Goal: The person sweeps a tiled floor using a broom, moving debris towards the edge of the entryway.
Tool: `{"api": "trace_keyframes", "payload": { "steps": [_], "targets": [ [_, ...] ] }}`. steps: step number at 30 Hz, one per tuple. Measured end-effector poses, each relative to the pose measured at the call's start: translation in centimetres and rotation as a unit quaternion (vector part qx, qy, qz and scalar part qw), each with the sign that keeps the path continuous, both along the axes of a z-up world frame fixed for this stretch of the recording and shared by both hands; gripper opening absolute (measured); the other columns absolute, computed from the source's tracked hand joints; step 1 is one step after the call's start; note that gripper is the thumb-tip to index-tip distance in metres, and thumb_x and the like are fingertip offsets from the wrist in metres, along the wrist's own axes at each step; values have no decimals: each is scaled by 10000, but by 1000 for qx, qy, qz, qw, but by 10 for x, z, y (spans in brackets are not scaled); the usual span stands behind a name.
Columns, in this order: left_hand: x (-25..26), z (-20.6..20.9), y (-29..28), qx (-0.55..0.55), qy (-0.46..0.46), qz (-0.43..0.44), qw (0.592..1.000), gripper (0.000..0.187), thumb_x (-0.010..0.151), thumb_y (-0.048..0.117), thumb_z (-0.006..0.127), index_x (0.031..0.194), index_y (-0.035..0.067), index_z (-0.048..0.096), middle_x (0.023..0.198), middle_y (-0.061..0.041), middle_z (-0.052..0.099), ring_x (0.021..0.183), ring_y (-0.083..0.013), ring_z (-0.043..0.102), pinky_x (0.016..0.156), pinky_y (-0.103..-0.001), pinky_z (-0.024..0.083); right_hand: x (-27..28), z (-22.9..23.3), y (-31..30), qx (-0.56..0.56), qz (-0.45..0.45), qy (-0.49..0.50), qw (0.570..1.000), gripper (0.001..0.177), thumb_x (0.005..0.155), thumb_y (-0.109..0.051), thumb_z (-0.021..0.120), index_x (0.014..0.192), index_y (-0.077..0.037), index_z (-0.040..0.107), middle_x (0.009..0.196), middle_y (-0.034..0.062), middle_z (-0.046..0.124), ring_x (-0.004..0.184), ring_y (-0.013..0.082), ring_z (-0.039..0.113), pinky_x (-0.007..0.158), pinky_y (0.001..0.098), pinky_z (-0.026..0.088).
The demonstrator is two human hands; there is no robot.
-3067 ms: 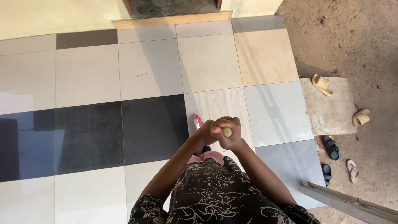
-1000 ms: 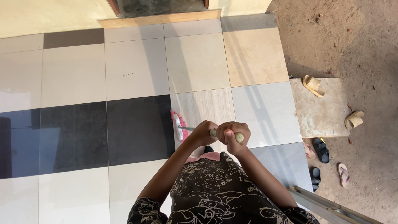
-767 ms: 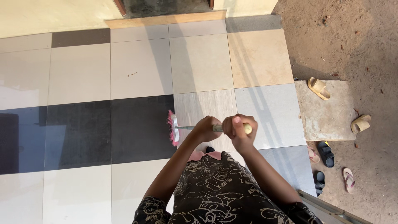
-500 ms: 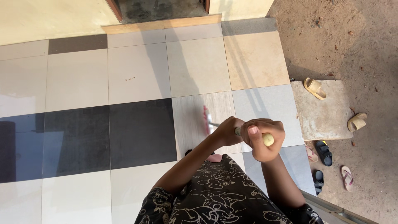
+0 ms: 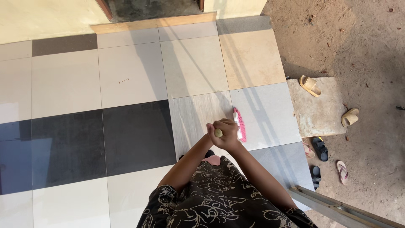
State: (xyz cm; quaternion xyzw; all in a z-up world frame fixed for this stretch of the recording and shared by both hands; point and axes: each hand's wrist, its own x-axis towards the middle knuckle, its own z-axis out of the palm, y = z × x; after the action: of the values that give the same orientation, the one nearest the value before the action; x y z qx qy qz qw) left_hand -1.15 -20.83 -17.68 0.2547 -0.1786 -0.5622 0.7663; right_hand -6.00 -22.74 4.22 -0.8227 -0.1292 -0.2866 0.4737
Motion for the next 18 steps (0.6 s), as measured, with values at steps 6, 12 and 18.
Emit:
{"api": "trace_keyframes", "payload": {
  "steps": [6,12,18],
  "targets": [
    [4,44,21,190,-605,141,760,366,855,435,678,852,70,665,829,-80,747,818,-217,742,746,-346,592,-18,38,-3,66,-29,-58,996,320,906,4,610,592,-19,547,542,91,599,453,187,614,492,300,521],
    [-4,130,70,277,-539,94,790,271,699,248,773,709,5,656,711,-145,723,669,-274,723,628,-383,554,-32,71,18,164,3,-66,984,425,1007,-46,534,587,-45,471,490,30,485,415,140,505,443,276,443],
    [6,149,113,370,-521,52,768,180,773,173,678,700,9,668,702,-170,713,599,-287,685,602,-404,548,-16,65,42,268,58,-53,960,514,1087,-137,538,609,-50,370,488,37,438,403,116,404,400,269,334]
  ]
}}
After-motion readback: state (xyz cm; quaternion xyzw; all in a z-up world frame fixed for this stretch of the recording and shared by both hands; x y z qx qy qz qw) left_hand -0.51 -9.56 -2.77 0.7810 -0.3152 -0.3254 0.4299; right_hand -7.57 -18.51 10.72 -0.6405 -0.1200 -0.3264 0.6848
